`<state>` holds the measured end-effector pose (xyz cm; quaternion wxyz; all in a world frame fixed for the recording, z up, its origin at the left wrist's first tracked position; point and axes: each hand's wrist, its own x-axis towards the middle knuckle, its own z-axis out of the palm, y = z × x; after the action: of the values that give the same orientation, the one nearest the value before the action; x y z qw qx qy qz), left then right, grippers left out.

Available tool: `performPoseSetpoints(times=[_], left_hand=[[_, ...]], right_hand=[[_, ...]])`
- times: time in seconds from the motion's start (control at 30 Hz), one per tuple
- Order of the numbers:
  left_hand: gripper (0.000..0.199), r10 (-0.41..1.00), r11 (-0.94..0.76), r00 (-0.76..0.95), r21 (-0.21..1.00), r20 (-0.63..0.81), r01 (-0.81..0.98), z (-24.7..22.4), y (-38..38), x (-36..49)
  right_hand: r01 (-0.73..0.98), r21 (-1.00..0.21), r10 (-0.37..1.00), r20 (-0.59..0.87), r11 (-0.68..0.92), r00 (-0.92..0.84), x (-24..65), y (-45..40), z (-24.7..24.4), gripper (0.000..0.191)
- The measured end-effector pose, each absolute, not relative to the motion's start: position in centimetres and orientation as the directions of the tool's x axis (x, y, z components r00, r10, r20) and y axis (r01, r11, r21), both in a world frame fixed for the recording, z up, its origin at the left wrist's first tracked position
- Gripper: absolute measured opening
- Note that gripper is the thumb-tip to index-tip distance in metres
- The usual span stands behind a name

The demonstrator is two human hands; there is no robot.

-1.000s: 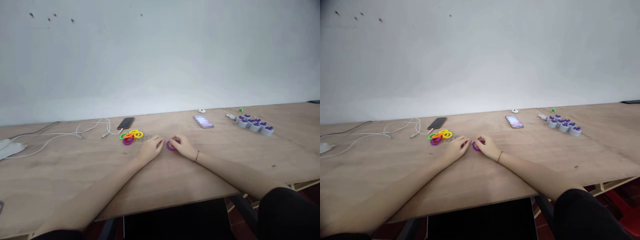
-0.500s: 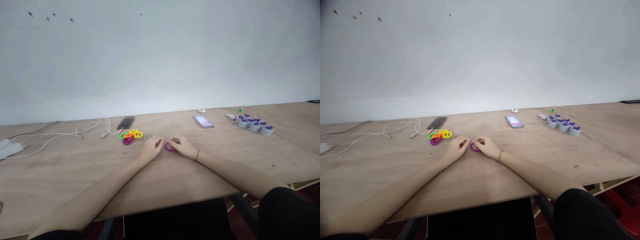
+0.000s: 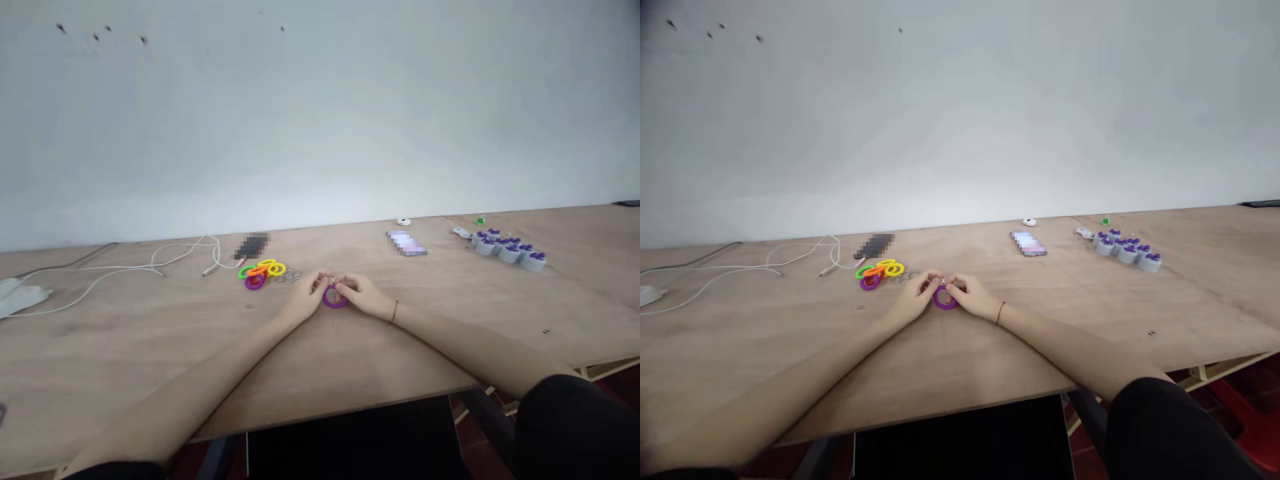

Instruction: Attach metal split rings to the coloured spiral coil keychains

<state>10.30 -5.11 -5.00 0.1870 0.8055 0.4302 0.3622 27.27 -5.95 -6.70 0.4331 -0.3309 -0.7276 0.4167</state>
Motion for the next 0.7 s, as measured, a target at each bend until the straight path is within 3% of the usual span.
performPoseSetpoints(times=[0.4,0.7], left_hand=[[0.026,0.825,-0.552,0.426,0.695,0.372,0.461,-5.68,-4.27,9.99],[0.023,0.806,-0.579,0.449,0.672,0.386,0.462,-5.37,-4.63,9.99]], right_hand=[[0.105,-0.900,0.865,0.366,0.422,-0.343,27.26,-5.58,-6.89,0.030],[0.096,-0.896,0.867,0.385,0.433,-0.316,27.27,-5.20,-7.21,0.030]])
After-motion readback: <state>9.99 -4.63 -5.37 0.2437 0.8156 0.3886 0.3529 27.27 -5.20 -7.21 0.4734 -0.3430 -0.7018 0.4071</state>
